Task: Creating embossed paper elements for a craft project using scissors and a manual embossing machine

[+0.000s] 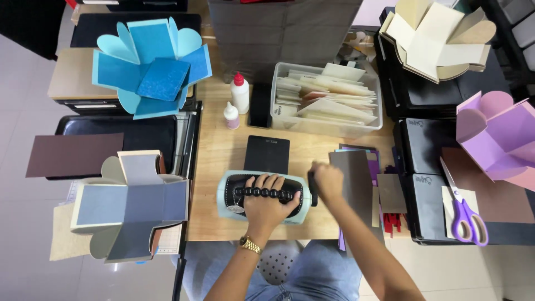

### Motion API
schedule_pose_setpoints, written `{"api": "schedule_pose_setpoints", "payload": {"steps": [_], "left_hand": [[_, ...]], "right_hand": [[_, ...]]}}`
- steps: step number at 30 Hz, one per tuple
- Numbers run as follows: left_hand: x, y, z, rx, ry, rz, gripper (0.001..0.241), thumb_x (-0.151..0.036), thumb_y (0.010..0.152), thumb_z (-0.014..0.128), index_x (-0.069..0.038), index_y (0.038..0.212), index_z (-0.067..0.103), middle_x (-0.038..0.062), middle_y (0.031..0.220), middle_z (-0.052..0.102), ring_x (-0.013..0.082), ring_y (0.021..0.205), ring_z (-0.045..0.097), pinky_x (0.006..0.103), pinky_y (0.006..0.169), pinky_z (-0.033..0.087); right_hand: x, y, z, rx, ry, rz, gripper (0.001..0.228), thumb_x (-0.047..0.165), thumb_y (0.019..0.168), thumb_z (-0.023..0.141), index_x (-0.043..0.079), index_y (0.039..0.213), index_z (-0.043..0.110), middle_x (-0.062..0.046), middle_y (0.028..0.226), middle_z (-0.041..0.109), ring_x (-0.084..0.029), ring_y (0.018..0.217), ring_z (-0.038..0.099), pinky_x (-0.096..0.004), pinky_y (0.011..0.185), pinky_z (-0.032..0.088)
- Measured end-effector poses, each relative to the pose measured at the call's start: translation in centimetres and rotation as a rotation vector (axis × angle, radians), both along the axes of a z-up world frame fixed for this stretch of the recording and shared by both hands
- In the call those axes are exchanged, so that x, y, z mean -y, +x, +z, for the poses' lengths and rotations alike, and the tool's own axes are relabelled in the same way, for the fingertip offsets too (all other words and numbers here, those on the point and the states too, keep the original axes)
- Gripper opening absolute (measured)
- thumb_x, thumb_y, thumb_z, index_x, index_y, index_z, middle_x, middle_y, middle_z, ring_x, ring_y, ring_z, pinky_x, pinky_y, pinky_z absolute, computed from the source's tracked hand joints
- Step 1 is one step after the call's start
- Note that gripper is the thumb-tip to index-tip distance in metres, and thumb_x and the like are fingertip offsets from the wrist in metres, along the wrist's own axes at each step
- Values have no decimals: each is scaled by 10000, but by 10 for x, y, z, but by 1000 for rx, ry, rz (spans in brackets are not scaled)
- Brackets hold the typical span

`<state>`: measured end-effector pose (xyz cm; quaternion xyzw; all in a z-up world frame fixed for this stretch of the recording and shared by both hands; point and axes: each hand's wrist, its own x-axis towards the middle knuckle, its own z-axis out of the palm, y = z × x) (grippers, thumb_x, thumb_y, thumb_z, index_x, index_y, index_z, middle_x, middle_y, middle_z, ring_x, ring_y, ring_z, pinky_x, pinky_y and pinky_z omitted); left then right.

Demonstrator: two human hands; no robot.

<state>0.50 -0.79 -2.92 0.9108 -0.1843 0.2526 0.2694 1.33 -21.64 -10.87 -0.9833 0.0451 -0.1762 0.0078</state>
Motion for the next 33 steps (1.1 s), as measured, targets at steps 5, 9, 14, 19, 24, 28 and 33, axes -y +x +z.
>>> {"api": "schedule_pose_setpoints", "payload": {"steps": [5,9,14,19,24,28,33], "left_hand": [[-5,1,29,105,23,19,389,-495,817,701,-117,897,752,4,995,750,232,967,670,442,945,466],[-6,0,20,54,68,0,443,-545,817,683,-130,949,762,13,1015,745,246,1008,660,464,981,445],[-8,-2,25,91,21,9,427,-525,813,704,-115,926,755,15,1007,745,246,982,663,465,977,451],[-9,-3,32,75,5,10,429,-521,803,696,-109,903,758,13,972,742,237,968,666,444,971,461],[-11,-2,28,35,6,-3,466,-538,798,689,-102,946,764,21,1005,744,248,991,654,462,990,438],[-12,-6,27,-14,5,-13,487,-544,808,697,-86,960,765,24,1028,747,253,1033,649,466,1007,439],[-13,-7,19,-41,33,-31,540,-583,845,673,-80,1027,744,36,1092,729,264,1103,627,494,1055,416]], "right_hand": [[-18,-118,-20,-461,186,94,201,211,699,631,84,563,556,-143,568,627,-342,489,570,-487,510,424],[-16,-127,112,-262,407,162,138,139,776,645,140,878,551,-35,793,617,-266,762,637,-420,602,487],[-3,-24,100,74,364,259,241,-130,780,494,2,960,586,-160,905,552,-368,845,531,-451,684,454],[-2,-21,-8,-593,480,107,171,154,896,558,168,1061,602,-116,993,570,-363,884,662,-524,641,524],[-8,-125,57,-670,748,159,61,126,894,632,105,874,577,-81,807,663,-244,728,582,-372,655,449],[3,-135,127,-660,924,104,153,185,849,822,119,984,793,17,873,770,-106,657,599,-251,613,455],[31,-106,122,-438,1043,125,338,169,869,757,108,1202,764,-37,1048,819,-135,874,746,-241,765,591]]}}
